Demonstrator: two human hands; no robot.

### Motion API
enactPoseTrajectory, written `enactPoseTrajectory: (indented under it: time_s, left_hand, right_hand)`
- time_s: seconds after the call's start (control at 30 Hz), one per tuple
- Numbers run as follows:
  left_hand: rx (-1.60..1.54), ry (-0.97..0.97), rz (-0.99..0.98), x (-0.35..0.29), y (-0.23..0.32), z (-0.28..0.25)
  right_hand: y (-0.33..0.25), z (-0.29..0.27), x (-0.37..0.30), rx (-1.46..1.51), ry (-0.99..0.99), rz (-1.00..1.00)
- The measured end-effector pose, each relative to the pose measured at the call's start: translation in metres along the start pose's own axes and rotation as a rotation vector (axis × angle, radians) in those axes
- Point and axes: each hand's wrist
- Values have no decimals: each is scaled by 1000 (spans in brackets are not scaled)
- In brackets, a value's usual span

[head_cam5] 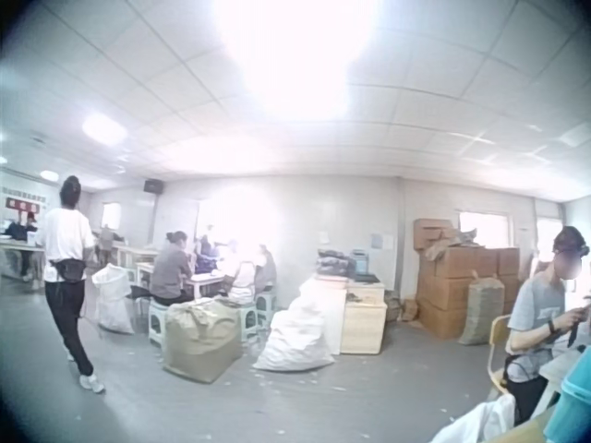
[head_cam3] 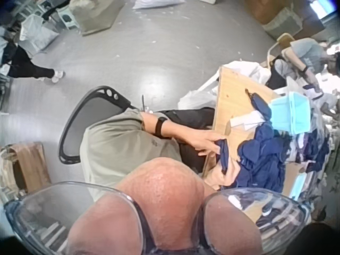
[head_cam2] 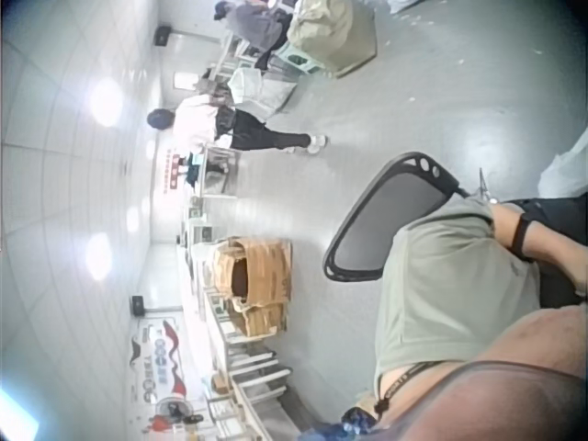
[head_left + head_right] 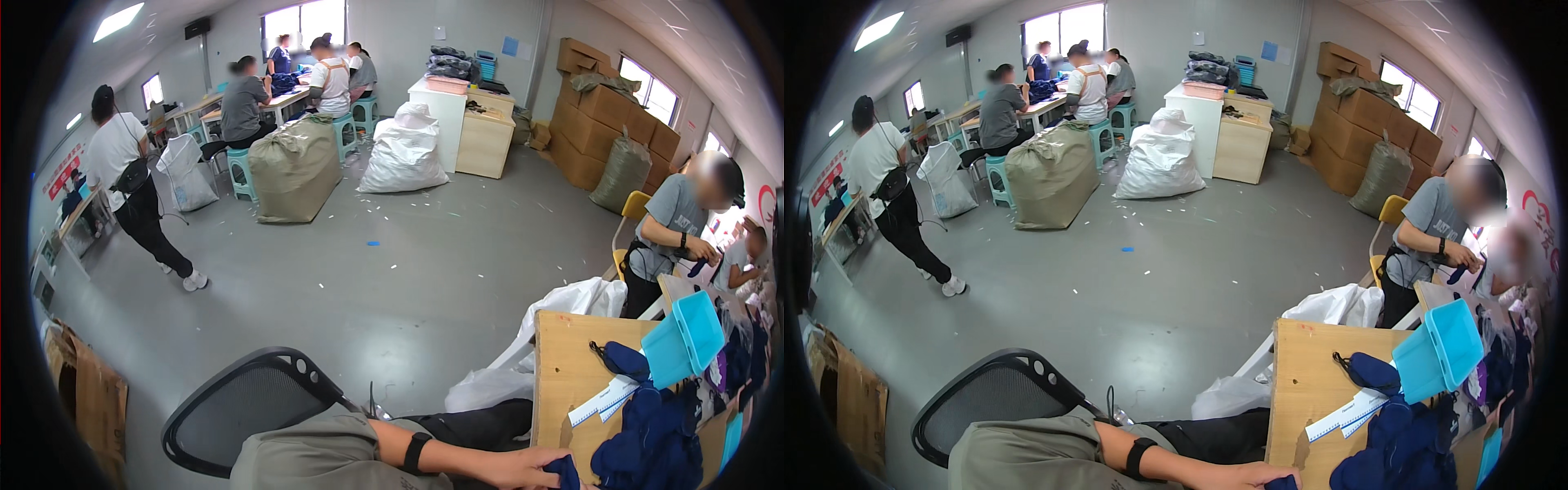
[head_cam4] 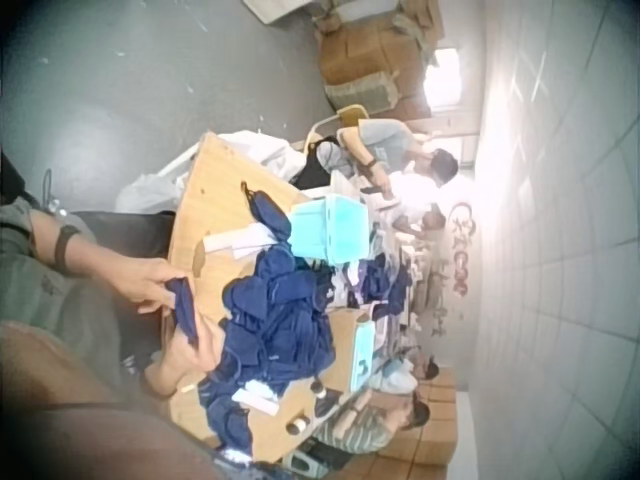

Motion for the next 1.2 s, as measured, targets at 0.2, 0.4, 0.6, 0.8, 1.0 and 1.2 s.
enactPoseTrajectory:
  time_s: [0.2,0.4,0.6,0.8,1.0,1.2]
  left_hand:
    - [-38,53,-84,-1,13,-11]
    - [18,128,-6,-9,32,-4]
    - [234,65,305,-3,12,-7]
    - [13,147,-218,-2,18,1]
    - [-126,120,-45,13,-19,-10]
    - [-12,164,252,9,-7,3]
  right_hand:
    - [18,6,-3,150,-139,-127]
    - [38,3,-7,239,-364,324]
    - [19,-5,0,145,-327,242]
    - [36,-25,10,71,-502,115]
    - [38,-26,6,183,-451,84]
    - [41,-15,2,225,-294,40]
Point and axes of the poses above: each hand's wrist, its own x-axis towards the middle knuckle, its own z-axis out of the palm, y = z × x, and after that the axes turned 3 degrees about z, right-handed
